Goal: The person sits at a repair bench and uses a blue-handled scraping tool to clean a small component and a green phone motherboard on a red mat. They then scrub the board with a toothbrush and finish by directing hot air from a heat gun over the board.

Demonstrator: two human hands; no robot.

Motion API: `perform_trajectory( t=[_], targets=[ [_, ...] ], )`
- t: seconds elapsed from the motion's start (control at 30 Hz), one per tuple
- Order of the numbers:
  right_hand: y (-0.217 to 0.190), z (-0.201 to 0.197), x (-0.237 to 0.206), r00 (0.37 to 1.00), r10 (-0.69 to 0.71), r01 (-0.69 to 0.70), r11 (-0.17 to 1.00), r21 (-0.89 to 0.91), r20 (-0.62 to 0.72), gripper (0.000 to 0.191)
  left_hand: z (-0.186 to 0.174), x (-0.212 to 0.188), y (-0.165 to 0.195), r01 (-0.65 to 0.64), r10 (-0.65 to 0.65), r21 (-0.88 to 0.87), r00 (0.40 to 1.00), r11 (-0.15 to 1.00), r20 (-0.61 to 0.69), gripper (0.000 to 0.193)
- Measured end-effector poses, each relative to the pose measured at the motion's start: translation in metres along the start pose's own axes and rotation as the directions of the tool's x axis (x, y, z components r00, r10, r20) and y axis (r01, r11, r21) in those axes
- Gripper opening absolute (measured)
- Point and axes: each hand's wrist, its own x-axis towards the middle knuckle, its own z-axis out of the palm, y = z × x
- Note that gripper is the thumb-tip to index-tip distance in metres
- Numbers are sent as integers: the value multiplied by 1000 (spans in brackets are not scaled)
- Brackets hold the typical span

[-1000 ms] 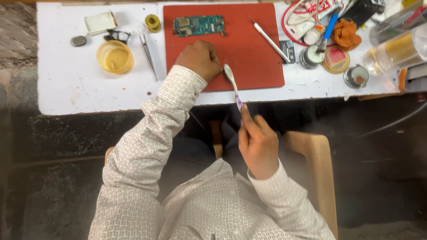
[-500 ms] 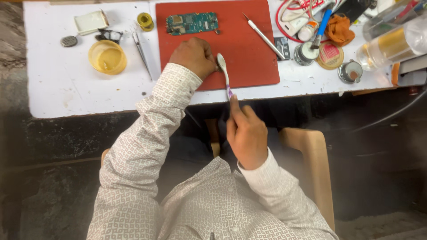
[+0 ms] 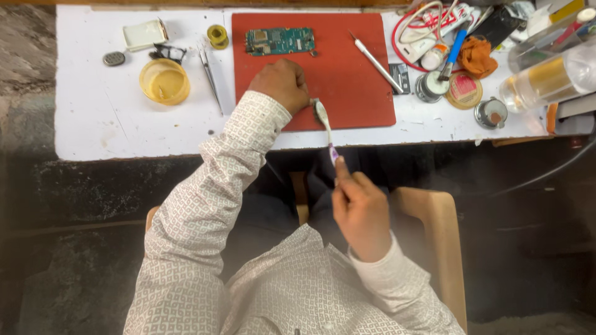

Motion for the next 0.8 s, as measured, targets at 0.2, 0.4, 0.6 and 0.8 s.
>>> perform_trajectory(
  t=[0.2,0.4,0.6,0.8],
  targets=[
    [10,-14,-2,996,77,-79,995,54,38,35,-3,-3,0,-16,17,-37,999,999,27,23],
    [1,-12,7,999,46,-45,998,-38,24,34,-4,-2,0,-27,30,-59,998,998,46,21],
    [3,-5,15,999,10,-5,992,-129,42,36,-3,2,-2,-9,12,-59,998,998,59,15],
    [9,-3,22,994,86,-83,995,-59,66,35,-5,2,-3,-4,11,-91,997,996,78,16]
  ],
)
